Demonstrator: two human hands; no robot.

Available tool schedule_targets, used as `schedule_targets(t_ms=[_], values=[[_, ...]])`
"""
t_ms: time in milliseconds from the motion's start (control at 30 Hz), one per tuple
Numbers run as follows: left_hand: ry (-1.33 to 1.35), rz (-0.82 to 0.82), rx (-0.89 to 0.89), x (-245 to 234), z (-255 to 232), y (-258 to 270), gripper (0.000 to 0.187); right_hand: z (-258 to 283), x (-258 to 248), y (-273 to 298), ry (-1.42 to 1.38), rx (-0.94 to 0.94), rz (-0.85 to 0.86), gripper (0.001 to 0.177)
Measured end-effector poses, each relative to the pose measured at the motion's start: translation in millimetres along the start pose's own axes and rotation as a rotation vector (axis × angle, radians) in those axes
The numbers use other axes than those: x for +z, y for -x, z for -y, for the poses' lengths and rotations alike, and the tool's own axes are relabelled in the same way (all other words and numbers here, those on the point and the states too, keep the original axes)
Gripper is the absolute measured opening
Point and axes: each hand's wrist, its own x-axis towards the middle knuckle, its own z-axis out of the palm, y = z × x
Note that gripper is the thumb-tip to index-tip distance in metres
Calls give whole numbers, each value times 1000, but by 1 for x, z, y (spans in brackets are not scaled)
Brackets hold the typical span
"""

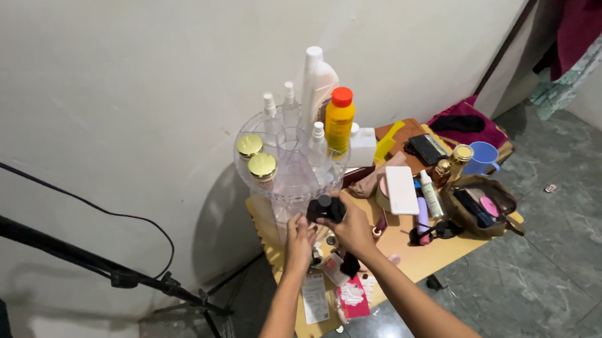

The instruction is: Organizing various skincare and beauty products in a clear rotating organizer.

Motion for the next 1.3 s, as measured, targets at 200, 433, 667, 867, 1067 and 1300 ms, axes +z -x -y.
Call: schedule_targets(t_ms=[200,433,667,867,1067,1300], values=[[-489,-42,218,8,-40,18,49,-9,14,-11,187,144,-47,51],[-691,-11,164,16,-40,7,64,-6,18,-26,172,99,-79,51],[-744,71,242,27,-29,-13,67,-40,23,-29,210,179,-63,47],[-701,63,209,35,-36,-10,45,-31,18,-27,151,107,-78,44],[-744,35,276,33,-9,-31,43,-52,-29,-29,58,220,-68,38],[-769,4,318,37,-8,-19,48,-150,-36,-15,601,464,353,36]])
